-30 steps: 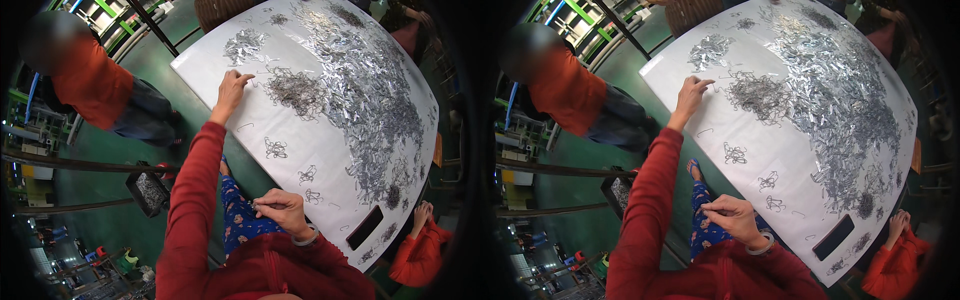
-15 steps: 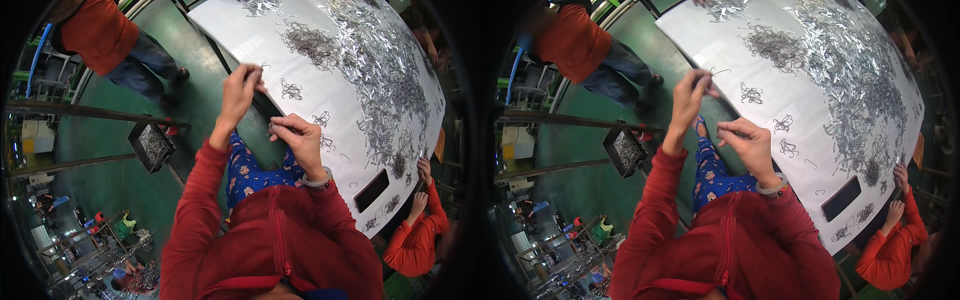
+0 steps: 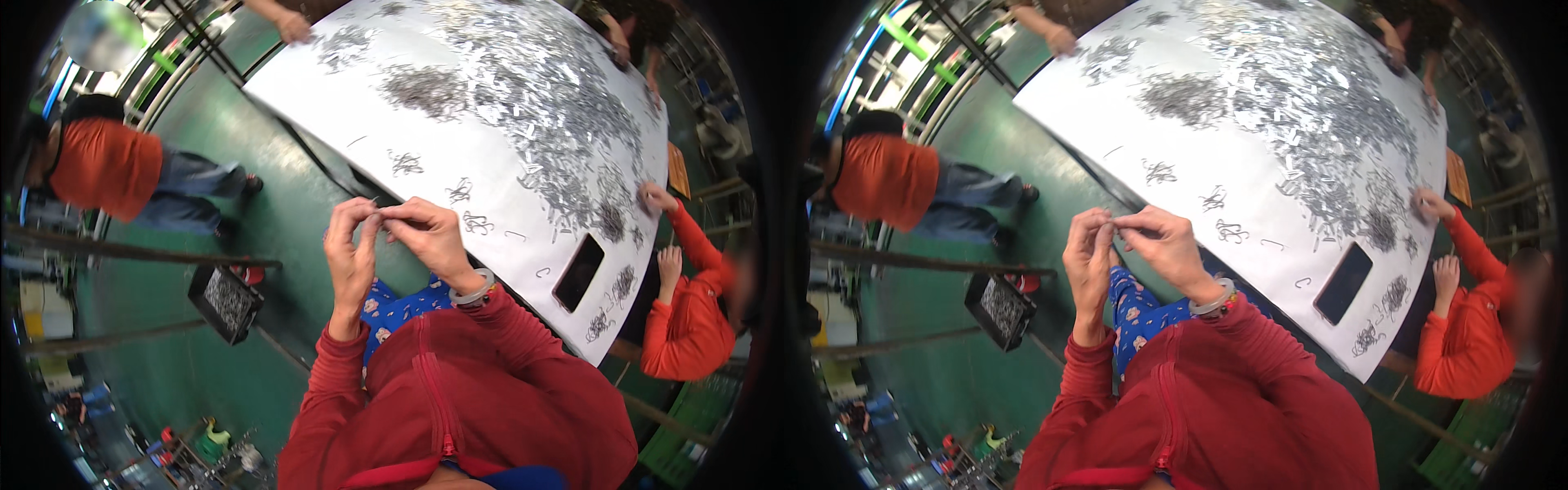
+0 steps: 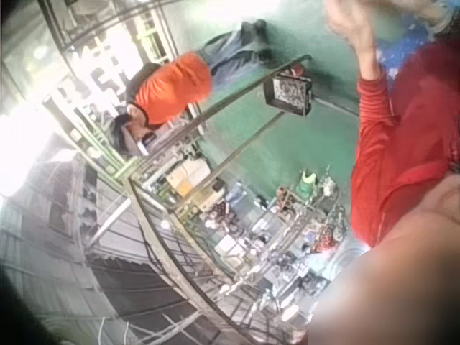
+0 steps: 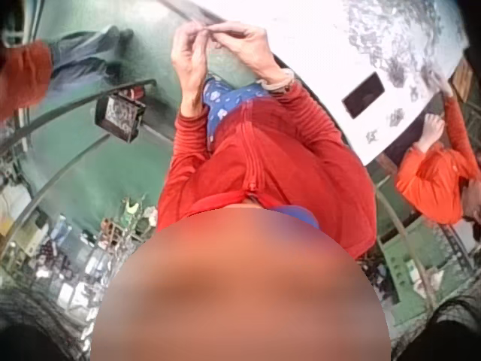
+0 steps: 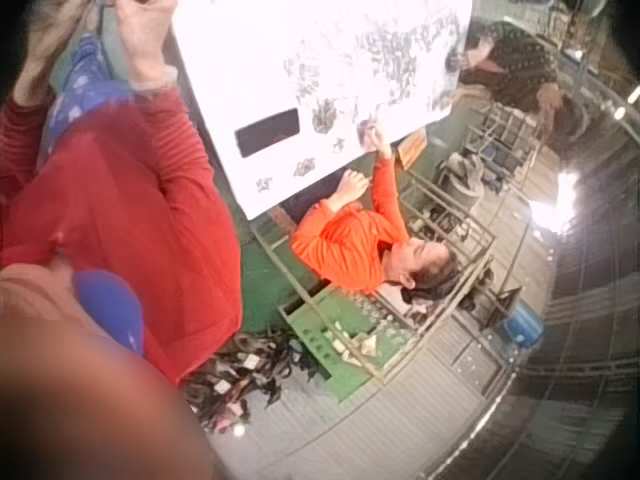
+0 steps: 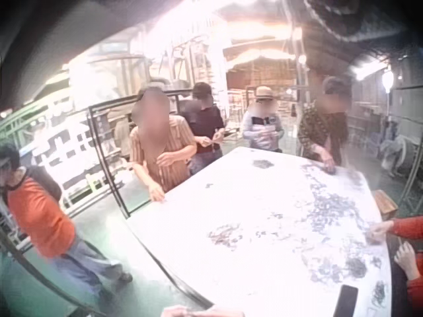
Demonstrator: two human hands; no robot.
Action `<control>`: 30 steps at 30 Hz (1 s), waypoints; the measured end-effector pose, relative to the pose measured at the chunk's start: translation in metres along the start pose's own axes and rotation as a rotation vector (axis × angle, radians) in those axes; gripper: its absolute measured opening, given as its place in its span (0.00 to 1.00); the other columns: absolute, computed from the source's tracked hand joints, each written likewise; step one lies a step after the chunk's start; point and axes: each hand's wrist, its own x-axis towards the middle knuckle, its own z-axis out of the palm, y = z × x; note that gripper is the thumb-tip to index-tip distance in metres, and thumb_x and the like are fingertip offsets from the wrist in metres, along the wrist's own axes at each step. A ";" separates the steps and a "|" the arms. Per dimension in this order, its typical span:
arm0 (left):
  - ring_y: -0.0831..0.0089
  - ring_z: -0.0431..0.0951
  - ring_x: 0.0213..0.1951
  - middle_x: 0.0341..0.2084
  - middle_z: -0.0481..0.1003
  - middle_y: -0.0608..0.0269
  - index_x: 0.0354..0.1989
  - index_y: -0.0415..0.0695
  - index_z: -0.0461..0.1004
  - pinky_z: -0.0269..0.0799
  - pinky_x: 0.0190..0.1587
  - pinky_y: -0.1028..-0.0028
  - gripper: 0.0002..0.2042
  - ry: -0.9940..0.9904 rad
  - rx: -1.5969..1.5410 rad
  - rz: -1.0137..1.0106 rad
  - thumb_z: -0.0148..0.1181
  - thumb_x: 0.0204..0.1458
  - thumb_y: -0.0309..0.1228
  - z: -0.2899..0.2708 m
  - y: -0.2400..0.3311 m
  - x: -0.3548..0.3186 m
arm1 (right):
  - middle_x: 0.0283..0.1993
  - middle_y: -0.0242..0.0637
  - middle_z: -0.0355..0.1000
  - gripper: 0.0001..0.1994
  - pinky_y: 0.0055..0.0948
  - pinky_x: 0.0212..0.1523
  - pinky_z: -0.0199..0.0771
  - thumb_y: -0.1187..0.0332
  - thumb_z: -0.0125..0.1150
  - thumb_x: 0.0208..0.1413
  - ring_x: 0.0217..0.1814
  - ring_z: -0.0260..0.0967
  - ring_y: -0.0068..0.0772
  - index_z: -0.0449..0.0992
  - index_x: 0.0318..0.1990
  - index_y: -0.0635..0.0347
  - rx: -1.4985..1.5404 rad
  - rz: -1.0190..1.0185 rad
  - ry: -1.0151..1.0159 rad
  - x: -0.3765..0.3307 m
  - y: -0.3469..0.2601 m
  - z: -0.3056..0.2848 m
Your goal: The person repeatedly picks small metal hooks and wire pieces from a white table, links them together by hand, and hangs the assembled units onto a nearby hanging rack. The process is repeated continuously with other workers also handling similar items.
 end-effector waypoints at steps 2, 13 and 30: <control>0.72 0.75 0.41 0.37 0.76 0.58 0.38 0.37 0.73 0.70 0.48 0.74 0.03 0.034 -0.186 -0.117 0.55 0.58 0.21 0.007 0.003 -0.005 | 0.30 0.35 0.74 0.10 0.19 0.30 0.71 0.83 0.60 0.51 0.30 0.72 0.20 0.82 0.40 0.64 -0.074 0.000 -0.011 -0.001 0.001 0.000; 0.73 0.77 0.40 0.36 0.76 0.58 0.40 0.36 0.71 0.73 0.50 0.72 0.04 0.020 -0.303 -0.136 0.53 0.61 0.24 0.005 0.007 -0.007 | 0.33 0.44 0.75 0.07 0.33 0.37 0.73 0.78 0.61 0.50 0.33 0.73 0.39 0.80 0.38 0.66 -1.072 -0.130 0.222 0.022 0.019 -0.200; 0.75 0.77 0.39 0.35 0.78 0.60 0.40 0.36 0.74 0.72 0.45 0.76 0.04 -0.121 0.020 -0.034 0.55 0.60 0.23 0.001 -0.006 -0.029 | 0.38 0.37 0.78 0.08 0.20 0.36 0.79 0.81 0.60 0.52 0.34 0.77 0.24 0.80 0.40 0.68 -0.123 0.065 -0.080 0.012 -0.016 -0.055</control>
